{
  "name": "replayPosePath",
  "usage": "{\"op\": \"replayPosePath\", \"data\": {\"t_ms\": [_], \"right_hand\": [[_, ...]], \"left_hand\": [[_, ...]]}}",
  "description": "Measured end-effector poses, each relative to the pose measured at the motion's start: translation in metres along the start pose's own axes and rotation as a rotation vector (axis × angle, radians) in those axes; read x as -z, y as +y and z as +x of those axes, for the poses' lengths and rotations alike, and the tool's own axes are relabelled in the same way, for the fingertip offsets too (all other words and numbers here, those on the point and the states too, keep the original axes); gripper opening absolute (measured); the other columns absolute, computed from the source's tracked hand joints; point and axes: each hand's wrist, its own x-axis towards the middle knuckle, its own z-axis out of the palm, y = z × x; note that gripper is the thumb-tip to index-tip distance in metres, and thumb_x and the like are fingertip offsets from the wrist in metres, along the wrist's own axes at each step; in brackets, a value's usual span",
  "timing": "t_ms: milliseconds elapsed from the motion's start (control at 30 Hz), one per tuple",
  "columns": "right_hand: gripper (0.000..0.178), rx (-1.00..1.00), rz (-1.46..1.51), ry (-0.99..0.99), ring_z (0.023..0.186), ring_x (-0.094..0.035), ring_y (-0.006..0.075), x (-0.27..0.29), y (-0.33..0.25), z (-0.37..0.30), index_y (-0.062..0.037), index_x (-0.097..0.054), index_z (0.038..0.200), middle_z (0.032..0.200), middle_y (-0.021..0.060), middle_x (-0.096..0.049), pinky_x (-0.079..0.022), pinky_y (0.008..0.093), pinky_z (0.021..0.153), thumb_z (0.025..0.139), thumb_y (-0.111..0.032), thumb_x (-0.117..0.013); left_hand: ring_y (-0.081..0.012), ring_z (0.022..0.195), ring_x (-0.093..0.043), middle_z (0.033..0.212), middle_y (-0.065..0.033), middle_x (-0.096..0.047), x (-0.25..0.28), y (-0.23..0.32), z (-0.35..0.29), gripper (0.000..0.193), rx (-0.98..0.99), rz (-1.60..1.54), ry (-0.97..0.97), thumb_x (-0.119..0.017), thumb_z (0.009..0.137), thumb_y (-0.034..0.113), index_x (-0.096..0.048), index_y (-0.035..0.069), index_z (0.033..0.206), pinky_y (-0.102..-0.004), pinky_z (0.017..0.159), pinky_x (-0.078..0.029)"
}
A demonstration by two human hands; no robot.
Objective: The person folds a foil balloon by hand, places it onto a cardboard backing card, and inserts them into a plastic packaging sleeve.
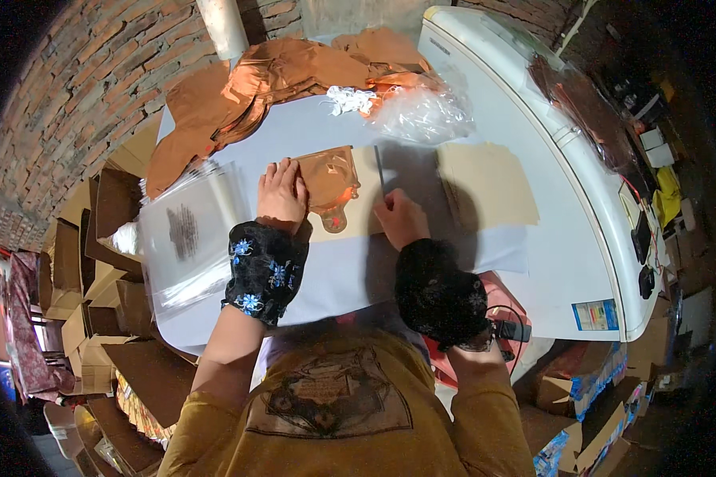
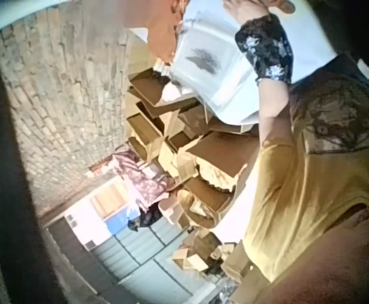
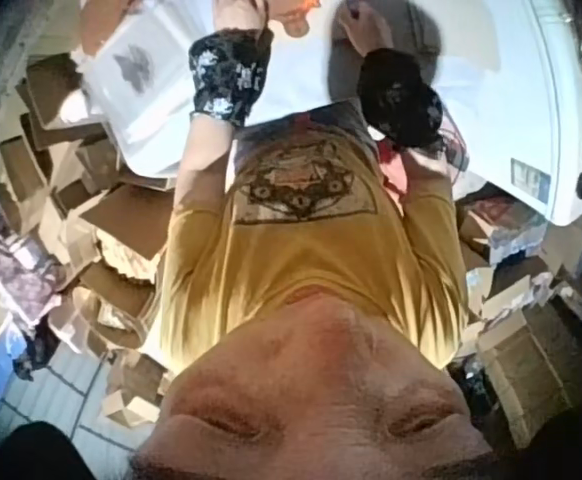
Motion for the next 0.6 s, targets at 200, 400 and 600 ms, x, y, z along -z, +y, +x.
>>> {"op": "replayPosePath", "data": {"t_ms": [200, 400, 600], "right_hand": [[0.022, 0.031, 0.097, 0.148, 0.082, -0.066, 0.032, 0.045, 0.088, -0.011, -0.0015, -0.059, 0.097, 0.086, 0.0177, -0.067, -0.051, 0.0426, 0.075, 0.091, -0.023, -0.061], [0.01, -0.324, 0.495, 0.242, 0.069, -0.049, 0.0044, 0.151, 0.117, -0.028, -0.0154, -0.059, 0.096, 0.077, -0.0078, -0.049, -0.049, 0.023, 0.055, 0.096, -0.025, -0.062], [0.019, -0.394, 0.479, 0.247, 0.073, -0.06, 0.0078, 0.169, 0.164, -0.013, -0.0112, -0.062, 0.104, 0.088, -0.0032, -0.062, -0.052, 0.0244, 0.059, 0.096, -0.028, -0.065]], "left_hand": [[-0.0407, 0.135, -0.044, 0.144, -0.0135, -0.054, -0.002, 0.003, 0.0, 0.04, 0.025, -0.003, -0.005, -0.051, 0.099, 0.024, -0.057, 0.008, 0.135, -0.0504, 0.114, -0.032], [-0.0403, 0.137, -0.042, 0.146, -0.013, -0.051, 0.001, 0.007, -0.002, 0.042, 0.043, 0.052, -0.033, -0.05, 0.099, 0.025, -0.054, 0.009, 0.138, -0.0507, 0.115, -0.031], [-0.039, 0.137, -0.043, 0.145, -0.0121, -0.051, -0.005, 0.004, -0.002, 0.041, 0.007, 0.012, 0.011, -0.051, 0.097, 0.023, -0.054, 0.008, 0.135, -0.0514, 0.114, -0.031]]}}
